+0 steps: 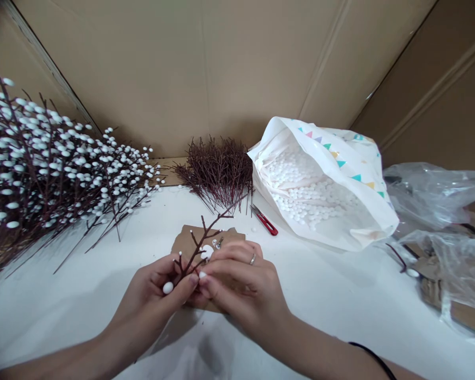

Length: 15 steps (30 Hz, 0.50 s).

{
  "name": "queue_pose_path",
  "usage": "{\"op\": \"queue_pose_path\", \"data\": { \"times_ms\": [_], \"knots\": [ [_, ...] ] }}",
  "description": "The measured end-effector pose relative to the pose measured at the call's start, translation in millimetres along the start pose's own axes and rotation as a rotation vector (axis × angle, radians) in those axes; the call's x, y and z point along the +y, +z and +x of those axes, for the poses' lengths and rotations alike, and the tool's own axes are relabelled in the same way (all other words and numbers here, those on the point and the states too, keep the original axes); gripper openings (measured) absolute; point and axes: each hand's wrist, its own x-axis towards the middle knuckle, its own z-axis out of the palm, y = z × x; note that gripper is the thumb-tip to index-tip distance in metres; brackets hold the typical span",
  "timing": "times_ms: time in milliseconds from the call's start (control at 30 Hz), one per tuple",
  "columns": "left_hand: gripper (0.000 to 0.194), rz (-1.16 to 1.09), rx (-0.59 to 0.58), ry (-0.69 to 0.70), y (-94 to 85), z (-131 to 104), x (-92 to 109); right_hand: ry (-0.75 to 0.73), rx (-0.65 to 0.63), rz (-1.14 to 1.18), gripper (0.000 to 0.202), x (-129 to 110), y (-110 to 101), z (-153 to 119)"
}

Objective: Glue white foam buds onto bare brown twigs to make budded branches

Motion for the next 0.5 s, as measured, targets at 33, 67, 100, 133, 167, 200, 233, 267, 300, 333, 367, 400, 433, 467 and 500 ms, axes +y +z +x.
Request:
{"op": "queue_pose_path", "data": {
  "times_ms": [33, 67, 100, 133, 167, 200, 233, 267, 300, 333, 367, 400, 433, 467, 500],
  "knots": [
    [0.015, -0.001, 0.007, 0.0, 0.2, -0.2, -0.2, 0.007, 0.005, 0.011, 0.011, -0.4, 0.5, -0.1],
    [0.016, -0.003, 0.01, -0.001, 0.3, -0.6, -0.4, 0.015, 0.008, 0.018, 0.011, -0.9, 1.0, -0.1],
    [0.017, -0.005, 0.011, -0.002, 0.2, -1.1, -0.8, 0.024, 0.012, 0.023, 0.011, -1.3, 1.5, -0.2],
    [0.017, -0.005, 0.011, -0.002, 0.2, -1.5, -1.1, 0.031, 0.016, 0.026, 0.011, -1.6, 2.1, -0.3],
    [0.017, -0.004, 0.014, 0.002, 0.0, -1.8, -1.4, 0.038, 0.02, 0.031, 0.011, -1.9, 2.6, -0.4],
    [0.017, 0.002, 0.018, 0.008, -0.2, -1.9, -1.6, 0.046, 0.027, 0.035, 0.011, -2.0, 3.3, -0.6],
    [0.016, 0.011, 0.026, 0.016, -0.6, -1.9, -1.7, 0.055, 0.035, 0.042, 0.011, -2.0, 3.9, -0.7],
    [0.015, 0.023, 0.033, 0.021, -1.1, -1.8, -1.7, 0.061, 0.044, 0.051, 0.011, -1.7, 4.5, -0.8],
    [0.014, 0.036, 0.037, 0.024, -1.7, -1.5, -1.7, 0.067, 0.05, 0.058, 0.011, -1.3, 5.1, -1.0],
    [0.014, 0.052, 0.038, 0.028, -2.4, -1.2, -1.6, 0.072, 0.053, 0.063, 0.01, -0.7, 5.6, -1.2],
    [0.014, 0.068, 0.037, 0.031, -3.1, -0.8, -1.5, 0.074, 0.055, 0.062, 0.01, 0.0, 6.0, -1.4],
    [0.015, 0.079, 0.034, 0.033, -3.7, -0.5, -1.4, 0.073, 0.057, 0.056, 0.009, 0.7, 6.2, -1.6],
    [0.016, 0.082, 0.033, 0.035, -4.1, -0.1, -1.4, 0.071, 0.057, 0.047, 0.009, 1.2, 6.2, -1.8],
    [0.016, 0.075, 0.031, 0.03, -4.4, 0.3, -1.4, 0.068, 0.058, 0.037, 0.008, 1.6, 6.0, -2.0],
    [0.017, 0.059, 0.027, 0.018, -4.6, 0.6, -1.4, 0.066, 0.062, 0.025, 0.009, 1.7, 5.7, -2.2]
  ]
}}
